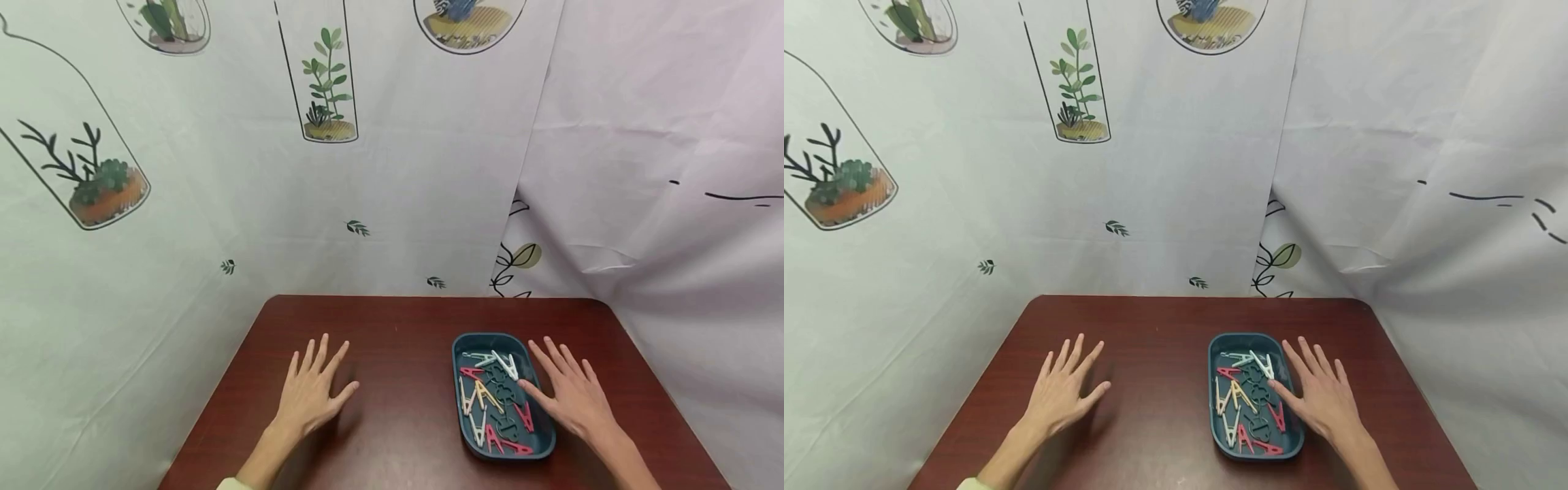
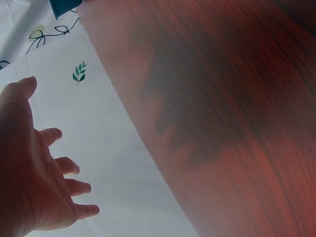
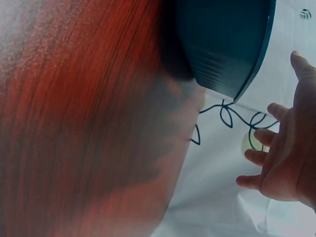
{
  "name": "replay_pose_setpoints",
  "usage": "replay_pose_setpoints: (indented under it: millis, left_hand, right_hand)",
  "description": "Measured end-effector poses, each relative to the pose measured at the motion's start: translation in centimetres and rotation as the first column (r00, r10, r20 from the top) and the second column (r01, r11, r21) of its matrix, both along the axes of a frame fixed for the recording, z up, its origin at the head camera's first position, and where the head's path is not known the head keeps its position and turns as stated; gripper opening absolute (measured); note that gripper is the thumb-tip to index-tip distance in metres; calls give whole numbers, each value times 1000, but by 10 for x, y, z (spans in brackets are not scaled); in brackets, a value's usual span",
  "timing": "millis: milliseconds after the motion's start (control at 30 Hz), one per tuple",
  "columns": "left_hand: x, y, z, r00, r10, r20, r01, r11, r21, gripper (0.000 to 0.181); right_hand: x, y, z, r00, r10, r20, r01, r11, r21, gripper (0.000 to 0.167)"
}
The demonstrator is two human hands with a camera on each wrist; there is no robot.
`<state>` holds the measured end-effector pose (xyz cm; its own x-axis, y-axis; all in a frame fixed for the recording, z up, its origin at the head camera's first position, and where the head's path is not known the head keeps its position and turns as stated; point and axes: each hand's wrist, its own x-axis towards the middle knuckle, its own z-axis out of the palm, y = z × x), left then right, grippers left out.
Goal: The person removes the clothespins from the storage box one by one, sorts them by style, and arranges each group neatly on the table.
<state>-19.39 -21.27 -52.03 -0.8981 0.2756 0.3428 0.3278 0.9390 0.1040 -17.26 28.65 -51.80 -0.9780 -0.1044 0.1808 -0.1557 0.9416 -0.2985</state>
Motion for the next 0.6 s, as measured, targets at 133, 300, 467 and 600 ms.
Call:
replay_pose_setpoints:
  millis: [133, 300, 467, 600]
  left_hand:
    - [1, 2, 2, 1000, -10, -5, 10, 1000, 10, 80]
    - [2, 4, 2, 1000, -22, -8, 23, 999, 34, 80]
    - [0, 5, -1, 999, -20, -30, 22, 998, 64, 81]
    - [-6, 10, -1, 998, -29, -55, 34, 995, 95, 82]
  right_hand:
    - [2, 1, 0, 1000, -1, -4, 1, 1000, -6, 92]
    - [6, 3, -1, 1000, -8, 3, 8, 999, -39, 91]
    - [8, 6, -3, 999, -19, 36, 24, 990, -141, 94]
    - [8, 11, -8, 996, -40, 76, 57, 969, -242, 95]
